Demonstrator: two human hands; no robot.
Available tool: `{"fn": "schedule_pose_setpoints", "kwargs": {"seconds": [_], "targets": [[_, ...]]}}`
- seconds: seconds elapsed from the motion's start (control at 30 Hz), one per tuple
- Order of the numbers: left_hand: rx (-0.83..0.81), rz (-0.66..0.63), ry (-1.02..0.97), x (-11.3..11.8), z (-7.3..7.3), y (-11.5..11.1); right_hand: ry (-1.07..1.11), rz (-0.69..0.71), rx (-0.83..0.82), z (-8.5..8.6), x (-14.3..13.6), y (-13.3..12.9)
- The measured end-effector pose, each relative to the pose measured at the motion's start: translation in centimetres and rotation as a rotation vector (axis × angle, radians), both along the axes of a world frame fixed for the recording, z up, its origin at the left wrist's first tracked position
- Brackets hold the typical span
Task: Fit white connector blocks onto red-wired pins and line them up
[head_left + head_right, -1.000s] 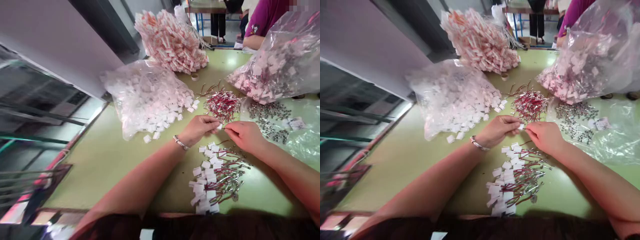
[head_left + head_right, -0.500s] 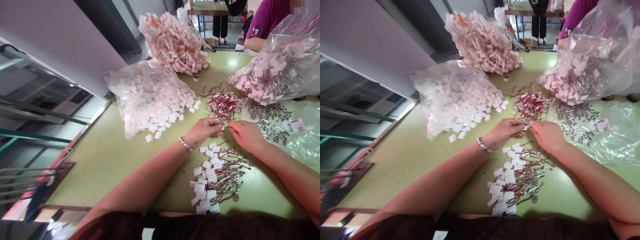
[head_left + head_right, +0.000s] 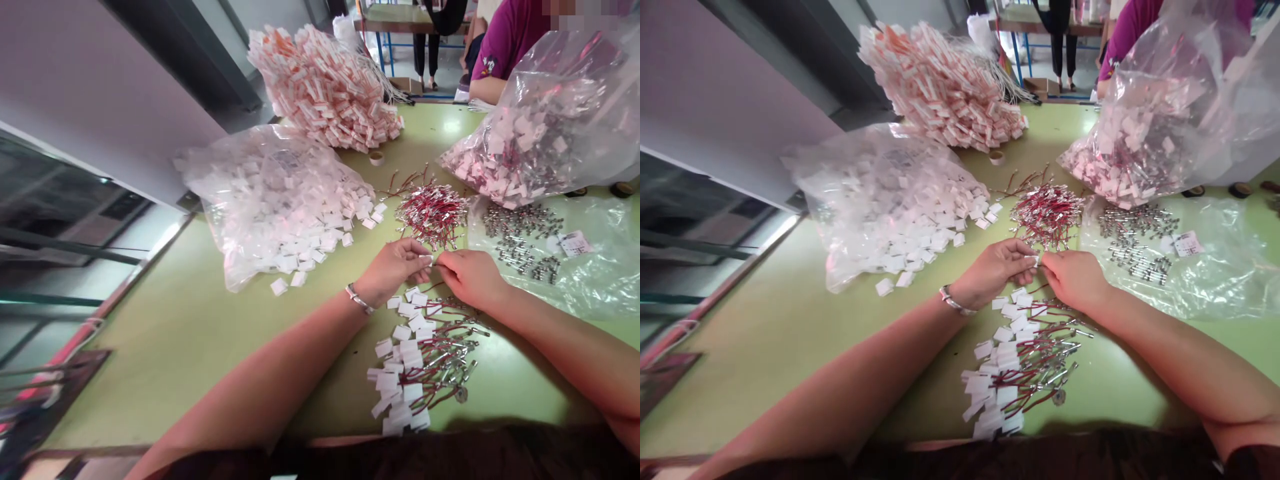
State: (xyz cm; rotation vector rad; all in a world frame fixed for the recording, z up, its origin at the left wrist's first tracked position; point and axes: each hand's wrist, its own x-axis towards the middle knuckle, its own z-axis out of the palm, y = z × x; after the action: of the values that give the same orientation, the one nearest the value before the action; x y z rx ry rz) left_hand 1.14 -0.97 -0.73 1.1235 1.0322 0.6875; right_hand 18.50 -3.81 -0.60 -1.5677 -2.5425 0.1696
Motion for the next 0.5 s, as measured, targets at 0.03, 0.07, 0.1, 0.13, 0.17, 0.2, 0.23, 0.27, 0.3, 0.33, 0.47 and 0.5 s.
{"fn": "schedule_pose_setpoints", "kwargs": {"seconds": [0.03,0.07,0.1,0.13,0.17,0.2,0.23,0.27,0.3,0.33,0.47,0.5], "targets": [[0.031,-0.019,0.043,-0.1,0.1,0.0,-0.004,0.004,-0.038,0.3,-0.1,0.0],[0.046,-0.059,0.085,-0.3,0.2,0.1,0.008,0.027,-0.084,0.7,0.0,0.1],[0.049,-0.116,0.125,-0.5,0.3,0.3,0.039,0.065,-0.136,1.4,0.2,0.3],[0.045,-0.189,0.163,-0.9,0.5,0.5,0.084,0.106,-0.185,2.2,0.7,0.5],[0.048,-0.273,0.203,-1.2,0.7,0.7,0.138,0.145,-0.224,3.1,1.4,0.8],[0.07,-0.359,0.248,-1.6,1.0,1.0,0.192,0.137,-0.25,4.1,2.4,1.1],[0.111,-0.452,0.299,-2.1,1.2,1.2,0.225,0.093,-0.254,5.0,3.6,1.5],[0.166,-0.554,0.353,-2.4,1.6,1.5,0.21,0.007,-0.238,5.8,5.0,2.0],[0.228,-0.657,0.401,-2.8,1.9,1.7,0.134,-0.088,-0.245,6.4,6.4,2.4],[0.292,-0.737,0.441,-3.1,2.3,2.0,0.03,-0.185,-0.251,6.8,7.8,2.9],[0.523,-0.523,0.6,-3.7,2.8,2.6,-0.296,-0.218,-0.369,6.0,10.9,4.5],[0.579,-0.389,0.632,-3.6,2.6,2.7,-0.327,-0.187,-0.398,5.4,11.0,4.7]]}}
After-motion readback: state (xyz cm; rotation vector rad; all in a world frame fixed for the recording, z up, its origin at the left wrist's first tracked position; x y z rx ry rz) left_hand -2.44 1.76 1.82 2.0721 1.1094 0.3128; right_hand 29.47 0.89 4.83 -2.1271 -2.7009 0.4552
